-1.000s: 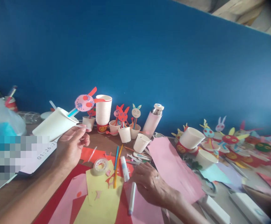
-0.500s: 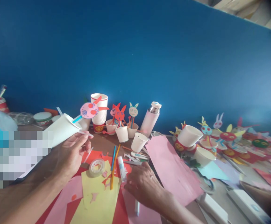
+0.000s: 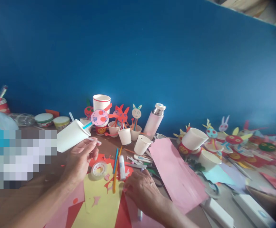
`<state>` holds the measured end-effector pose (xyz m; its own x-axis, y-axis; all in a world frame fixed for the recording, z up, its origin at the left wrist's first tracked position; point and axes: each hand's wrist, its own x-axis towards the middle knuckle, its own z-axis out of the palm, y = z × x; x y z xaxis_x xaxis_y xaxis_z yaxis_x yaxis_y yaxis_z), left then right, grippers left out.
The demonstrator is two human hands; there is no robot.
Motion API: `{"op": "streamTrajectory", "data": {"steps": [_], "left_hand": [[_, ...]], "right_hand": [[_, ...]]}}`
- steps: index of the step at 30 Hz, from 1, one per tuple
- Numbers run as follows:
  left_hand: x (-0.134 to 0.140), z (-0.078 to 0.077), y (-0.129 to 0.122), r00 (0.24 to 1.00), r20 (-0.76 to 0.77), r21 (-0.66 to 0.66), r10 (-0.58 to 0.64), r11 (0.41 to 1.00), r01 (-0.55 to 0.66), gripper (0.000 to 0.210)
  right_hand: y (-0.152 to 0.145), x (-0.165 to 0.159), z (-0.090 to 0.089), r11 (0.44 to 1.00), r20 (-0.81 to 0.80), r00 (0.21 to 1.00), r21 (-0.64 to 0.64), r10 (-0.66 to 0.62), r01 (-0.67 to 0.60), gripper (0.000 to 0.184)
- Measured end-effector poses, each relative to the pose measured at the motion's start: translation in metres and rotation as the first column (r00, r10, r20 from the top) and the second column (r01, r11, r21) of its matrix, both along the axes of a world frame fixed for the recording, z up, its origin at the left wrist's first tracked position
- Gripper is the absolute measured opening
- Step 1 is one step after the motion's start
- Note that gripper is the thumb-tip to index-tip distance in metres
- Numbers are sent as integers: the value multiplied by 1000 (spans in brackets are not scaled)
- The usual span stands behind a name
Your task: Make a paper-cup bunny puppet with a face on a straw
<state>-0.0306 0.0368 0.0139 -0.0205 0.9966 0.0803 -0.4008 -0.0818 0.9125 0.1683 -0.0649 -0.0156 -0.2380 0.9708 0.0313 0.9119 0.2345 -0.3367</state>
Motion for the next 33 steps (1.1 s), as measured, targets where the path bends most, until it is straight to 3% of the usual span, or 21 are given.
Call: {"op": "streamTrajectory", "data": {"steps": [4,11,16,26,33], "left_hand": [[2,-2,-2,1000,3,-16,-15,1000,15,18],[4,-6,-4,999,-14,-12,-48,999,47,17],[6,-10,-6,997,-9,-46,-75,996,74,19],[9,-11,-9,998,-8,-57,-70,996,69,23],[10,-13,-8,997,-3,-60,-72,996,72,22]], "right_hand": [[0,0,-2,1000,-52,998,-12,-23,22,12],[-2,-2,-19,991,-49,997,111,-67,72,11],[-1,-2,-15,997,-130,991,65,-27,36,14],[5,6,-17,996,-191,982,93,8,10,24],[5,6,-14,998,-221,975,66,9,6,20]]}}
